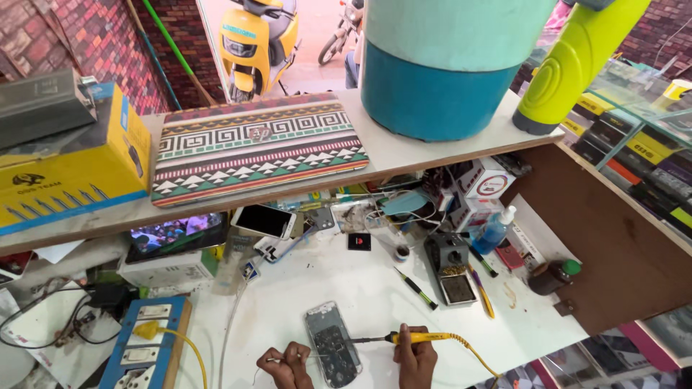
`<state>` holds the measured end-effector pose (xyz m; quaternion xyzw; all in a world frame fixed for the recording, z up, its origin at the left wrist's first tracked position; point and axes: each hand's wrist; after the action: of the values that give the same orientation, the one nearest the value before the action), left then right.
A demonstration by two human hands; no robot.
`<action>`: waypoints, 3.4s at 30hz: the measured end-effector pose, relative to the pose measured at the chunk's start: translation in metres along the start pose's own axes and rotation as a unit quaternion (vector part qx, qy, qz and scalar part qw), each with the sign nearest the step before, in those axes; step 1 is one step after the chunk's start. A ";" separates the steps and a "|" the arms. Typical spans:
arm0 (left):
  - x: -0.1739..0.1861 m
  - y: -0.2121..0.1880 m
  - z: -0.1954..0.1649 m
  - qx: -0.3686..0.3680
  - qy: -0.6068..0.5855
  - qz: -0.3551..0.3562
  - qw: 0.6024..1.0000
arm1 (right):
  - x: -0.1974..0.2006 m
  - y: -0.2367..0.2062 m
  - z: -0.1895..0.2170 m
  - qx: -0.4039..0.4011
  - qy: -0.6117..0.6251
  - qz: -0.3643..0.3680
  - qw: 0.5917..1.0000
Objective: The person uses a soldering iron and solder wire to work on a disassembled mobile phone's circuit board. They repeatedly apply the soldering iron to various points on the board while feeding solder, occasionally using tweezers to adjust components. The phone remains open on the workbench throughout the clip.
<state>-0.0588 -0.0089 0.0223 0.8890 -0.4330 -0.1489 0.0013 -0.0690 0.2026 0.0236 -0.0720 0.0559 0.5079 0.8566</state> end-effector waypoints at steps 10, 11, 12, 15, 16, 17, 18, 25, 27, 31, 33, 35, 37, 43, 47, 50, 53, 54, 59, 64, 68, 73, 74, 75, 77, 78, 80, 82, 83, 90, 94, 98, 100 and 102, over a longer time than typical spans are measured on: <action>0.014 -0.021 -0.017 -0.029 0.025 0.084 0.996 | -0.001 -0.019 0.032 0.013 -0.003 0.056 0.998; 0.013 -0.021 -0.017 -0.031 0.004 0.086 0.996 | -0.002 -0.018 0.033 0.016 -0.005 0.058 0.998; 0.012 -0.021 -0.017 -0.025 0.011 0.085 0.996 | -0.003 -0.018 0.035 0.020 -0.004 0.060 0.998; 0.013 -0.023 -0.018 -0.014 0.030 0.084 0.996 | -0.004 -0.018 0.039 0.028 -0.008 0.062 0.998; 0.013 -0.024 -0.019 -0.016 0.030 0.084 0.996 | -0.004 -0.019 0.039 0.032 -0.015 0.062 0.997; 0.014 -0.024 -0.019 -0.017 0.031 0.084 0.996 | -0.004 -0.019 0.040 0.034 -0.023 0.061 0.997; 0.015 -0.025 -0.020 -0.012 0.047 0.084 0.995 | -0.003 -0.020 0.040 0.028 -0.016 0.063 0.998; 0.012 -0.024 -0.027 -0.009 0.038 0.086 0.996 | -0.004 -0.019 0.040 0.035 -0.004 0.068 0.997; 0.011 -0.024 -0.029 -0.009 0.043 0.087 0.995 | -0.003 -0.019 0.040 0.043 0.002 0.074 0.996; 0.011 -0.025 -0.031 -0.005 0.065 0.089 0.994 | -0.003 -0.019 0.038 0.043 0.004 0.079 0.996; 0.011 -0.024 -0.030 -0.004 0.053 0.091 0.994 | -0.004 -0.017 0.038 0.040 0.004 0.077 0.996; 0.010 -0.024 -0.029 0.003 0.024 0.090 0.996 | -0.003 -0.017 0.038 0.031 -0.003 0.073 0.997; 0.009 -0.023 -0.028 0.003 0.043 0.087 0.995 | -0.004 -0.017 0.040 0.033 -0.008 0.077 0.996; 0.011 -0.024 -0.023 -0.005 0.014 0.092 0.996 | -0.005 -0.020 0.045 -0.001 -0.037 0.054 0.998; 0.016 -0.027 -0.015 -0.054 0.133 0.080 0.986 | 0.000 -0.023 0.041 0.035 -0.015 0.060 0.997; 0.016 -0.031 -0.012 -0.025 0.031 0.103 0.994 | 0.006 -0.023 0.040 0.006 -0.025 0.043 0.999; 0.012 -0.030 -0.015 -0.018 0.020 0.086 0.996 | 0.005 -0.023 0.042 0.041 -0.025 0.046 0.998; 0.012 -0.029 -0.017 -0.016 0.022 0.086 0.996 | 0.003 -0.024 0.044 0.035 -0.020 0.044 0.998; 0.010 -0.027 -0.031 -0.019 0.048 0.090 0.995 | -0.002 -0.028 0.048 0.044 -0.016 0.045 0.998; 0.009 -0.026 -0.035 -0.007 0.053 0.101 0.993 | 0.002 -0.027 0.046 0.035 0.013 0.031 0.999; 0.008 -0.026 -0.035 -0.022 0.078 0.095 0.992 | 0.003 -0.024 0.043 0.018 -0.001 0.030 0.999; 0.007 -0.024 -0.036 -0.033 0.087 0.101 0.991 | 0.002 -0.023 0.041 0.034 0.006 0.035 0.999; 0.007 -0.023 -0.037 -0.033 0.079 0.102 0.991 | 0.002 -0.023 0.040 0.031 0.004 0.033 0.999; 0.007 -0.023 -0.038 -0.028 0.070 0.103 0.992 | 0.001 -0.024 0.040 0.030 0.011 0.028 0.999; 0.006 -0.022 -0.039 -0.018 0.052 0.102 0.993 | 0.000 -0.024 0.040 0.028 0.024 0.023 0.999; 0.006 -0.022 -0.040 -0.024 0.061 0.102 0.993 | -0.001 -0.024 0.040 0.035 0.020 0.015 0.999; 0.006 -0.023 -0.041 -0.027 0.082 0.102 0.991 | -0.001 -0.027 0.039 0.042 0.006 -0.002 0.999; 0.006 -0.023 -0.042 -0.042 0.065 0.101 0.992 | -0.001 -0.027 0.039 0.073 0.013 -0.008 0.997; 0.006 -0.023 -0.042 -0.046 0.059 0.101 0.992 | 0.000 -0.029 0.038 0.085 0.015 -0.011 0.996; 0.009 -0.025 -0.045 -0.053 0.057 0.102 0.992 | 0.003 -0.030 0.037 0.071 0.012 -0.006 0.997; 0.011 -0.026 -0.046 -0.039 0.087 0.105 0.990 | 0.003 -0.030 0.038 0.079 0.032 0.012 0.996; 0.012 -0.026 -0.043 -0.026 0.079 0.101 0.991 | 0.003 -0.031 0.039 0.072 -0.008 0.007 0.997; 0.012 -0.024 -0.040 -0.004 0.077 0.090 0.993 | 0.002 -0.032 0.040 0.065 -0.039 -0.003 0.997; 0.011 -0.020 -0.036 -0.009 0.062 0.092 0.994 | -0.001 -0.029 0.041 0.070 -0.036 -0.013 0.997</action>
<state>-0.0275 -0.0096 0.0515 0.8529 -0.5105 -0.0969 0.0500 -0.0434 0.1951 0.0659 0.0052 0.0596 0.4940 0.8674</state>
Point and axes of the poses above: each hand's wrist, its own y-axis towards the middle knuckle, its own x-axis out of the back of the hand, z = x × y, and after that the axes turned 6 degrees about y, right-handed
